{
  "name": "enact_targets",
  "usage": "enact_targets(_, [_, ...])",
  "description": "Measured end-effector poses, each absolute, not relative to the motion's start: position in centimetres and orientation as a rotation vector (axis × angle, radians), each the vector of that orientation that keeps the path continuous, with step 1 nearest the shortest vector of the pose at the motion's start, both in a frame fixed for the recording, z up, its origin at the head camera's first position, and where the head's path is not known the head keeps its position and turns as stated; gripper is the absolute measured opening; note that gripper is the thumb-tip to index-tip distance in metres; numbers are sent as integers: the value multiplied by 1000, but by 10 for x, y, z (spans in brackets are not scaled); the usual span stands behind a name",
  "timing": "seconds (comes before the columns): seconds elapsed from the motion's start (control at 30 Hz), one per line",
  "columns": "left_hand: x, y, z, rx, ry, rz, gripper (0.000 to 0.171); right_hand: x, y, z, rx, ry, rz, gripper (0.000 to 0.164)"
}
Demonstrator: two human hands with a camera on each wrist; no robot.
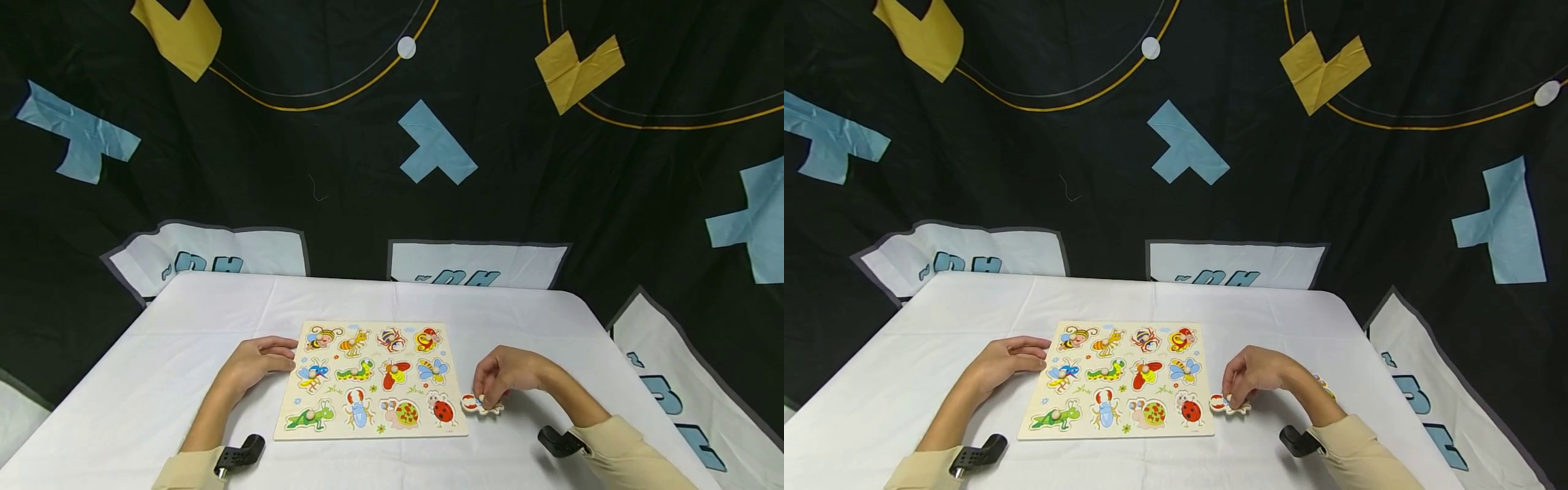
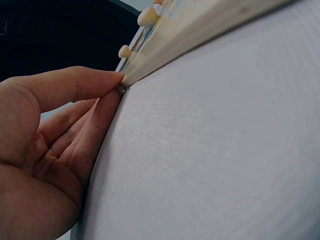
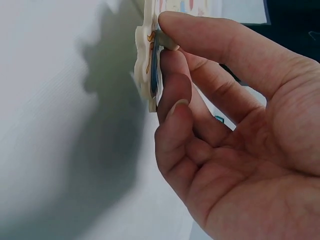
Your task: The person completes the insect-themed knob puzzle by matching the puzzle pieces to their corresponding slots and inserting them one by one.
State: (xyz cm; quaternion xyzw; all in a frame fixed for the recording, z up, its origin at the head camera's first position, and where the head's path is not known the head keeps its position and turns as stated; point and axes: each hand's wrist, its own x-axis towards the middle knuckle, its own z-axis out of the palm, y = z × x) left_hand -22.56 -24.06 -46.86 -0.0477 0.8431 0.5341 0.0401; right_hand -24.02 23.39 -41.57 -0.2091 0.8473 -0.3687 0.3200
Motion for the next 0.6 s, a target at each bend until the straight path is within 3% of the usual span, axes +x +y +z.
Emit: enact_targets(0.6, [-227, -241, -469, -176, 2588, 1629, 49, -245, 194, -413, -618, 2263, -951, 19])
